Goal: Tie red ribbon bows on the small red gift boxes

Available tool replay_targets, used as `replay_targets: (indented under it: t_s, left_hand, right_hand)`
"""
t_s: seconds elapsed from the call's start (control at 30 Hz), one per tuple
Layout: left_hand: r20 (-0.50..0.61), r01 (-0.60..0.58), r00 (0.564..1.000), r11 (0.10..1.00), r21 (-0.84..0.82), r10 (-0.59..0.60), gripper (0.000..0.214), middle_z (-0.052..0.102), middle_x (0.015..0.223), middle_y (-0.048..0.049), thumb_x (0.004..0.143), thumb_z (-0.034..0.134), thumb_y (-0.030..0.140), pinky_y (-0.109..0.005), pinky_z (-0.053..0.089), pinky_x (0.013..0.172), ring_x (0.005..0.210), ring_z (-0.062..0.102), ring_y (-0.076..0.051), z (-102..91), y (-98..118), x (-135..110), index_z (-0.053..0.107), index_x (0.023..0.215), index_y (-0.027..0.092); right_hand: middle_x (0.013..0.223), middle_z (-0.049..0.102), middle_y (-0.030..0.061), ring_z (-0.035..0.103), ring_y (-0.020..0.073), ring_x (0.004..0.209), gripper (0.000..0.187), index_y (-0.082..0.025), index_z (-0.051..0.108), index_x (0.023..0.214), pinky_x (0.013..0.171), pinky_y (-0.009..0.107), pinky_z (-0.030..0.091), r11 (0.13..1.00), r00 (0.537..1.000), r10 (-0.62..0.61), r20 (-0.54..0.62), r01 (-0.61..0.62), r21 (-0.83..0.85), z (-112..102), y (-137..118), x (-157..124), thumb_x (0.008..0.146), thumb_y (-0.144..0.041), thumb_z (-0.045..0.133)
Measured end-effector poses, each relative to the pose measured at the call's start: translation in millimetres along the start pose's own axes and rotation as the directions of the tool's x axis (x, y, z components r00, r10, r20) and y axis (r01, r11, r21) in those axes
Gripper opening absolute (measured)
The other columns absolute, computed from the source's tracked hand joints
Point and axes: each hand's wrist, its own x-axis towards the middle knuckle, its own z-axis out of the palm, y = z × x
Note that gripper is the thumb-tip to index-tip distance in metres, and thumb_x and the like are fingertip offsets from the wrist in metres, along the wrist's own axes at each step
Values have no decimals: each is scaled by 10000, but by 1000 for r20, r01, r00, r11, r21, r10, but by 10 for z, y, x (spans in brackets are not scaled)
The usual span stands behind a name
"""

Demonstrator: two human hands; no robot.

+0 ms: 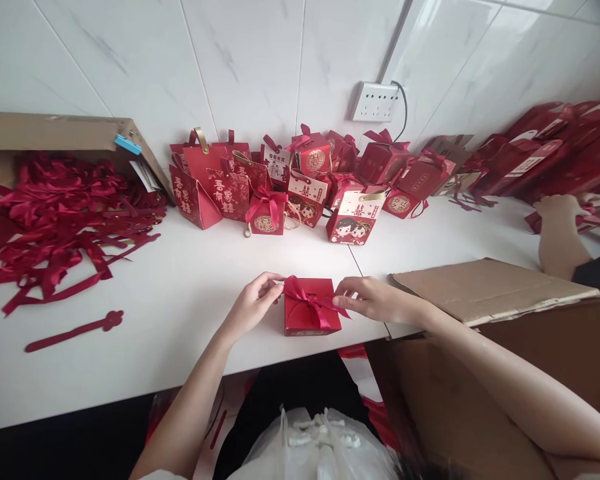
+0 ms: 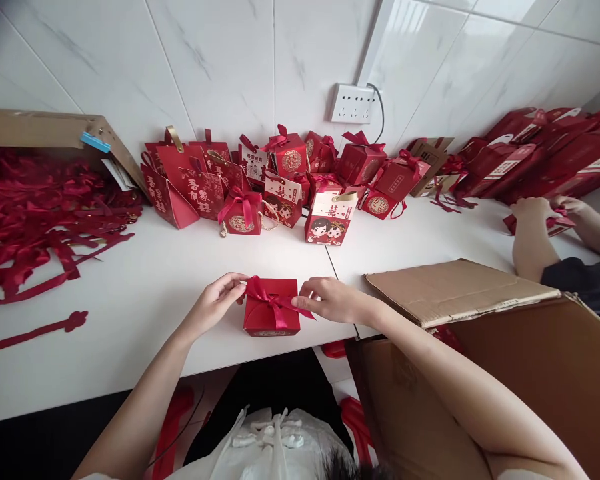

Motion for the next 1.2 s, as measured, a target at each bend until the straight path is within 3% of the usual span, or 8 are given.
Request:
replay_targets:
  t_s: [0.2, 0.43, 0.57, 0.7, 0.8, 1.03, 1.13, 1.2]
  left_hand:
    - [28, 41, 999, 999, 13, -41, 371, 421, 589, 38, 836, 476, 477, -243, 388, 612, 586, 433, -106, -115, -32, 15, 450, 615, 180]
    - [-444, -173, 890, 823, -541, -105, 324, 456, 623, 18, 647, 666, 391, -272, 480, 659, 656, 512, -133, -788, 27, -79, 435, 555, 184]
    - [-345, -276, 938, 666, -693, 29, 410, 549, 686, 2, 632, 720, 439, -268, 511, 679, 750, 575, -154, -840, 463, -37, 427, 516, 177]
    - [-59, -227, 960, 635, -739, 275, 357, 505, 562, 44, 671, 733, 436, -259, 495, 642, 562, 530, -97, -518, 1007, 146, 519, 562, 171]
    - [57, -241, 925, 696, -676, 376, 255, 629, 720, -4, 732, 686, 412, -278, 491, 692, 660, 586, -121, -283, 1266, 248, 648, 747, 160]
    - [21, -305, 917, 733, -608, 399, 268, 689, 842, -65, 733, 625, 353, -320, 481, 751, 793, 618, -179, -159, 1361, 204, 676, 896, 147]
    - [-66, -315, 940, 774, -549, 336, 289, 608, 607, -10, 727, 595, 408, -252, 397, 503, 490, 488, -100, -391, 1238, 144, 577, 575, 163]
    - [-182, -323, 945, 865, -385, 272, 452, 502, 462, 7, 752, 536, 454, -245, 308, 431, 387, 368, -81, -610, 1076, 103, 411, 417, 178]
  right_hand:
    - [713, 612, 24, 572, 148, 684, 365, -177, 508, 694, 606, 267, 441, 939, 980, 12, 197, -79, 335, 16, 77, 65, 785, -530, 534]
    - [596, 565, -4, 451, 118, 542, 324, -180, 534, 612, 533, 267, 357, 974, 960, 205, 189, -220, 60, -476, 400, -259, 768, -463, 557]
    - [852, 651, 52, 577, 179, 762, 327, -166, 593, 706, 713, 322, 459, 882, 997, -25, 75, -13, 471, -609, 220, -282, 740, -490, 612]
    - [967, 664, 77, 605, 234, 965, 286, -183, 640, 791, 941, 429, 421, 490, 968, -113, -226, 252, 834, -508, -209, -60, 732, -462, 618]
    - [916, 681, 68, 628, 245, 936, 251, -199, 655, 803, 977, 464, 400, 350, 914, -109, -391, 404, 845, -396, -482, 90, 742, -424, 561]
    - [977, 692, 61, 614, 240, 987, 308, -216, 684, 850, 930, 408, 449, 372, 790, -188, -583, 607, 703, -282, -705, 77, 792, -442, 483]
    - [585, 616, 36, 623, 184, 559, 374, -182, 603, 566, 600, 332, 518, 425, 877, -167, -451, 477, 769, -353, -583, -92, 791, -442, 455]
    - [432, 487, 6, 498, 133, 351, 419, -189, 444, 400, 406, 281, 423, 560, 957, -126, -261, 285, 778, -413, -428, -208, 757, -408, 472]
